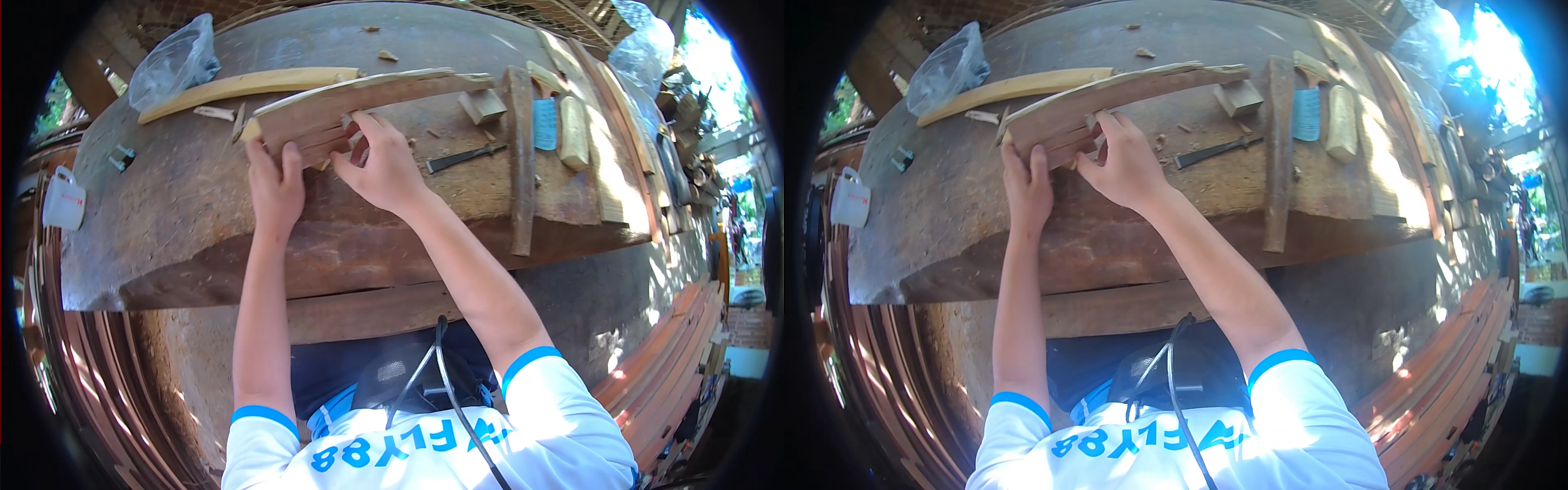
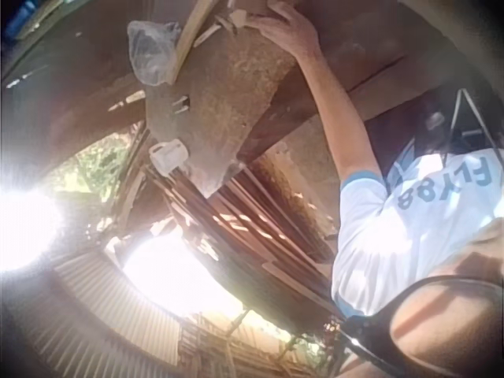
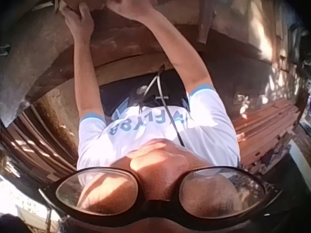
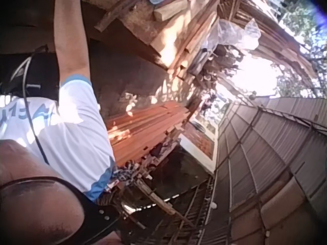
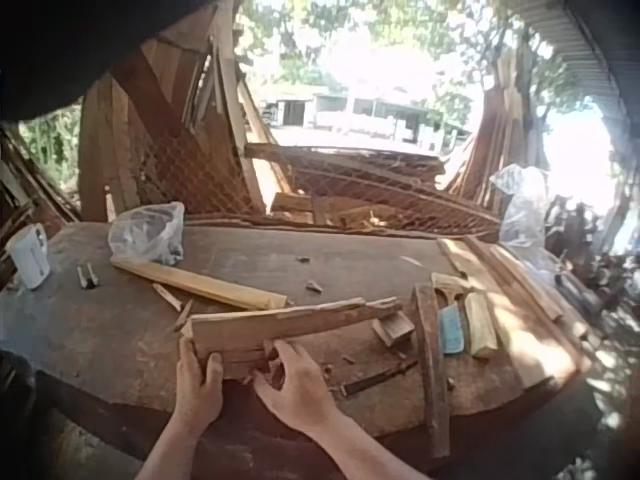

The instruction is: Using a chisel and hammer to carve and shape a wooden piece on a workbench.

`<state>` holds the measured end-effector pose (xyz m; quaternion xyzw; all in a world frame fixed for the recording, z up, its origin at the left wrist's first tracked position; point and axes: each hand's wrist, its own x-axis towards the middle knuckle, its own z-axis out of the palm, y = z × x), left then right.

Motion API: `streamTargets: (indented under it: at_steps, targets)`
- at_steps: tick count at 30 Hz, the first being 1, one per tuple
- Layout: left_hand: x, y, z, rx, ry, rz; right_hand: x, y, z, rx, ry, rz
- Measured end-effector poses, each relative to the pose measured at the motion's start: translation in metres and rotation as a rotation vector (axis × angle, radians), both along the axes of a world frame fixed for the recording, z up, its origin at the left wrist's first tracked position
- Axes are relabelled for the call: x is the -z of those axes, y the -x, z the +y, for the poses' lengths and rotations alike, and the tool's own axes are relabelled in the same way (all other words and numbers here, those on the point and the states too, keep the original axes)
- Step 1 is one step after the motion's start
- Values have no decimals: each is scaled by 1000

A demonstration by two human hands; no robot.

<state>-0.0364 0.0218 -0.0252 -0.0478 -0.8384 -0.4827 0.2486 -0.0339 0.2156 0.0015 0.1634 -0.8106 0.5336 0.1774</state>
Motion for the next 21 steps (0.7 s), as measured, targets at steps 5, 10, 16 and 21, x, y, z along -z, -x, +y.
streamTargets:
  at_steps: [5,10,16,21]
  targets:
    - [0,2,2,-24,-132,-66,-38,-1,98,478,-342,117]
    - [-12,5,16,24,-318,-159,-32,8,198,773,-708,-80]
    - [-6,-3,1,-40,-439,-84,-29,17,241,1000,-852,-229]
    - [-11,0,9,-110,-784,-30,4,6,320,1091,-987,-512]
